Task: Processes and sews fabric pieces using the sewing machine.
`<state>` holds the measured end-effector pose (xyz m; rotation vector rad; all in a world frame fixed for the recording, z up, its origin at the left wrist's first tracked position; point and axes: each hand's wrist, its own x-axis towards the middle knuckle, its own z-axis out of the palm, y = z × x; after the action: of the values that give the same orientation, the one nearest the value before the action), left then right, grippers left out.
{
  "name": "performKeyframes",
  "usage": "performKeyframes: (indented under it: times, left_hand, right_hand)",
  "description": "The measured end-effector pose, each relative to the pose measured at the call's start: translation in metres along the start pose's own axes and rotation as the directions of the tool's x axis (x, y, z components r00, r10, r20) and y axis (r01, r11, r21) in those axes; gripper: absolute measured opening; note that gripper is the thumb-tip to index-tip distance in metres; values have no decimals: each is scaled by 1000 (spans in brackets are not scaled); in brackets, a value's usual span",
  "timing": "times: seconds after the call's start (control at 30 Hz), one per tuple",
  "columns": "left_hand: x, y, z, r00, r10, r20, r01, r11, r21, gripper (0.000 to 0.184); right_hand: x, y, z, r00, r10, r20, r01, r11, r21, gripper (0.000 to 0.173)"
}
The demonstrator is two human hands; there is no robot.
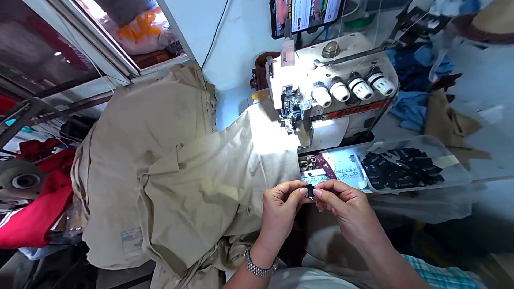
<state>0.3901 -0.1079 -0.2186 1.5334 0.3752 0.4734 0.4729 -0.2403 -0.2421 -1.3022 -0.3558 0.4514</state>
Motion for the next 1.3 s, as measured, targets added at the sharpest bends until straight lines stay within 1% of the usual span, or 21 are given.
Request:
performKeyframes:
  times: [0.13,0.23,0.5,0.67,0.77,0.83,0.87,1.0,1.3]
  left_hand:
    - [-1,-2,-1,999,39,-5,-39,999,10,13]
    - [-2,-2,-1,999,43,-7,-43,999,22,13]
    - [-3,-4,-1,999,37,-8,-36,999,35,13]
    - [-3,-5,-1,1000,15,-24,-15,999,31,12]
    - [-3,-8,-2,1000,2,11,-2,1000,5,15]
    - [-3,-10,-1,1000,-12,27,14,999,-43,10]
    - [-3,-12,-1,999,-15,32,18,997,-74,8]
    - [-3,-16,2,1000,-19,12,20,985,-171,9]
    - [-5,-17,4,999,18,-40,-25,983,-179,10]
  right_hand:
    - [-1,0,0,1000,-1,17,1,1000,-4,9]
    - [-1,-2,1,1000,12,18,-12,1000,3,10]
    - [-1,-3,4,999,28,36,-30,997,65,10]
    - [1,-1,7,999,32,32,-33,998,55,10]
    - [1,1,7,1000,-3,12,3,999,35,10]
    - [2,3,6,1000,-25,17,24,999,32,10]
    - [2,4,5,999,-27,21,26,999,41,10]
    - [0,8,5,999,-7,44,3,995,97,7]
    - [3,5,7,999,0,41,-4,996,93,7]
